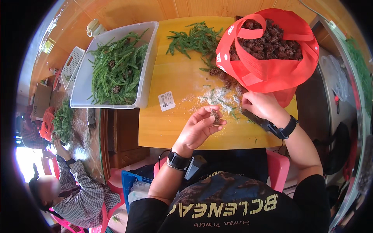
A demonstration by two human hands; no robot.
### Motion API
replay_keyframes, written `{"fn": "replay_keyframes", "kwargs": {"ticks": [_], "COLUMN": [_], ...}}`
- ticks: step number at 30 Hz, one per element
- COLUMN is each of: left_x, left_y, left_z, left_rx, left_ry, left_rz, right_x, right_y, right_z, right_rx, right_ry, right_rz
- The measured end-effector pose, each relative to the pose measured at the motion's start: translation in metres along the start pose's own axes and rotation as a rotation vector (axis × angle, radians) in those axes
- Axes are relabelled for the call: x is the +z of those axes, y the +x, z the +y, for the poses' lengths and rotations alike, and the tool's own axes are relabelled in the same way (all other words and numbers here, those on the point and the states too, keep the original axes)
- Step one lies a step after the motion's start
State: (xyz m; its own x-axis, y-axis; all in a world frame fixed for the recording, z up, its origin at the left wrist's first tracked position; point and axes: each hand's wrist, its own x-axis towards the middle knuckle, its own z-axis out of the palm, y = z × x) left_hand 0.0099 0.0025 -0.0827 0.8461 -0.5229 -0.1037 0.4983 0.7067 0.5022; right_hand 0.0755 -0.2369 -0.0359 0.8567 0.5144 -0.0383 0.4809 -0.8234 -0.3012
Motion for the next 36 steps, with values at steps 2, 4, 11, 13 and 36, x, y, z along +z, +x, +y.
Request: {"fn": "replay_keyframes", "kwargs": {"ticks": [2, 4, 11, 13, 36], "left_x": [-0.002, -0.005, -0.002, -0.003, 0.008], "left_y": [0.000, 0.000, 0.011, 0.015, 0.028], "left_z": [-0.002, -0.005, -0.006, -0.007, -0.010], "left_rx": [0.021, 0.045, 0.075, 0.065, 0.077], "left_ry": [-0.007, -0.011, -0.030, -0.037, -0.049], "left_rz": [0.011, 0.028, -0.021, -0.011, -0.073], "right_x": [-0.001, 0.001, 0.001, -0.001, -0.036], "right_y": [0.000, 0.002, 0.002, 0.001, -0.007], "right_z": [0.000, 0.000, 0.000, -0.001, -0.039], "right_rx": [-0.032, 0.009, 0.049, 0.093, -0.238], "right_ry": [-0.029, 0.072, 0.114, 0.131, 0.371], "right_rz": [-0.008, 0.046, 0.056, -0.059, 0.346]}}
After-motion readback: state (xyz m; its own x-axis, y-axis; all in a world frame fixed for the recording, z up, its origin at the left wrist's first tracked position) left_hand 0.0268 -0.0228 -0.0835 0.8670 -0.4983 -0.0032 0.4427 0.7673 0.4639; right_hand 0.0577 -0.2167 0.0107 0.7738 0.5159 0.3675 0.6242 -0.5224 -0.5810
